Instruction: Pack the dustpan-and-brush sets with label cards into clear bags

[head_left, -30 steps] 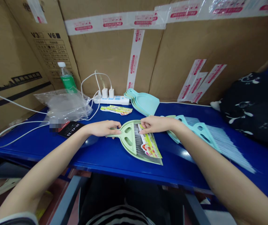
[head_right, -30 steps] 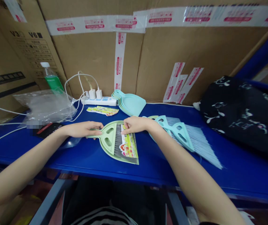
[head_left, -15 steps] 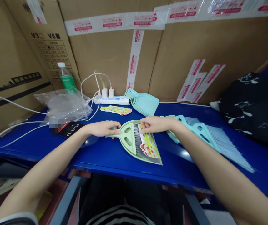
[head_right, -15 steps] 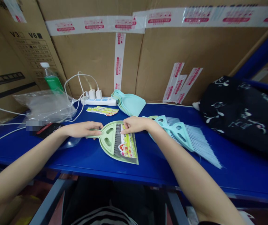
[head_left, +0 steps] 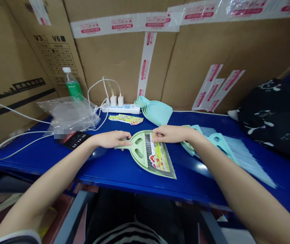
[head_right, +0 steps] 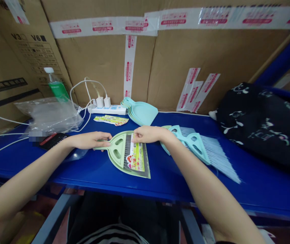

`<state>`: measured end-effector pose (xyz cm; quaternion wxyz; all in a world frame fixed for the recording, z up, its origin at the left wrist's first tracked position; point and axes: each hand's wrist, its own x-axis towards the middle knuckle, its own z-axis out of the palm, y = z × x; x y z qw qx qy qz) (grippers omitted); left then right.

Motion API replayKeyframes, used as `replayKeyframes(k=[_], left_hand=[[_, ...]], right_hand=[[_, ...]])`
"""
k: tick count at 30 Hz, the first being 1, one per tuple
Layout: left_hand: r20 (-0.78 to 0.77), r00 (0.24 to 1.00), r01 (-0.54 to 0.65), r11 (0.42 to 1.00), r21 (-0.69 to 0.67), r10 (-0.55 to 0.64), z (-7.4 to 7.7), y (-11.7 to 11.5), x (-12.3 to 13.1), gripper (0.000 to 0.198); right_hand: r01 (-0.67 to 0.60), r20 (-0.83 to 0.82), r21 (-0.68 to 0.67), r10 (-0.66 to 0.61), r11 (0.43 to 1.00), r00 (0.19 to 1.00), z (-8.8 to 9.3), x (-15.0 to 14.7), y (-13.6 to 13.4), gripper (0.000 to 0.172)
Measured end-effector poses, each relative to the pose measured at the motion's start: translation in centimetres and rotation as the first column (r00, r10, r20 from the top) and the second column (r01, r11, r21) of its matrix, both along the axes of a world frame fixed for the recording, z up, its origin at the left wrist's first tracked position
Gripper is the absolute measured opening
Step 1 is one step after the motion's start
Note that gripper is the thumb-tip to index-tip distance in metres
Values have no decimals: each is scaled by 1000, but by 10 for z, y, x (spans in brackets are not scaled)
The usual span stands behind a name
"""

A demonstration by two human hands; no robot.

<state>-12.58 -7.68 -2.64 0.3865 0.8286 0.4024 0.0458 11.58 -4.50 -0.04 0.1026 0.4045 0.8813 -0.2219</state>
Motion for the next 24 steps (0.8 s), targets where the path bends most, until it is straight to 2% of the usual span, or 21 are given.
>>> replayKeyframes(k=[5,11,21,24], left_hand=[[-2,1000,-8,1000,-9,8,0,0,1,33],[0,1000,-10,1000,-3,10,1,-1,1,30],[10,1000,1,1000,11,-1,0,1,0,30],[14,1000,2,1000,11,-2,-1,1,-1,32]], right_hand=[[-8,61,-32,10,999,998,0,-1,-1,34],[1,57,-40,1,999,998,-1,-5,-1,34],[-18,49,-76,22,997,999,0,-2,-2,28],[-29,60,-83,34,996,998,2,-1,-2,34]])
